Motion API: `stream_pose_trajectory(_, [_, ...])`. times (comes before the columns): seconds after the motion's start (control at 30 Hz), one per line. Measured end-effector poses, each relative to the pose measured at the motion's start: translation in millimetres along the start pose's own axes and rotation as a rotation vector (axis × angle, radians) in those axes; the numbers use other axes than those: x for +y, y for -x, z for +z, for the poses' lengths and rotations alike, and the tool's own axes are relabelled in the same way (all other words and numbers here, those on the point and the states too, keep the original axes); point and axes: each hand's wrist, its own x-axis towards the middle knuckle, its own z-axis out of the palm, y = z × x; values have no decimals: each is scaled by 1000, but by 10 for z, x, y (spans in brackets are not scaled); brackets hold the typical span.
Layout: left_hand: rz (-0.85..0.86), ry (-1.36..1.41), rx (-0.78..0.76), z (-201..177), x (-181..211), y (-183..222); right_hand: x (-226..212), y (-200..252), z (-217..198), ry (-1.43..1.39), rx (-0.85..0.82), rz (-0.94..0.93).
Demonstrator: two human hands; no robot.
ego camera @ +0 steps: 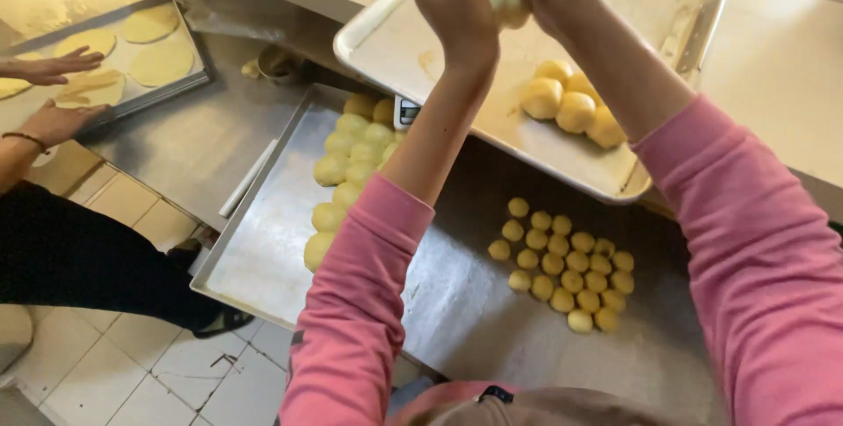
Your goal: Shaping dough balls into clusters and placing them onto baking trays in a bakery.
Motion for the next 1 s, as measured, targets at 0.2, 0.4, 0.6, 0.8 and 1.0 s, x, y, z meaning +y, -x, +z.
stream_pose_trajectory(0.2, [-463, -443, 127, -418, -538, -435, 824, -385, 248, 176, -265, 574])
stream_pose_trajectory(0.4, [-649, -437, -130, -632, -273, -422, 883, -379, 180, 251, -412, 628])
stream_pose_trajectory(0.6, [-305, -1287, -833, -1059, -682, -825, 968, -406, 60, 478, -560, 380])
stream_pose_trajectory(0.8, [443, -1470, -639, -1176, -573, -1045, 746, -485, -334, 723, -367, 188])
stream_pose_trajectory(1.0, [301, -1498, -1098, -789, -342, -982, -167, 51, -848, 1001, -419, 278])
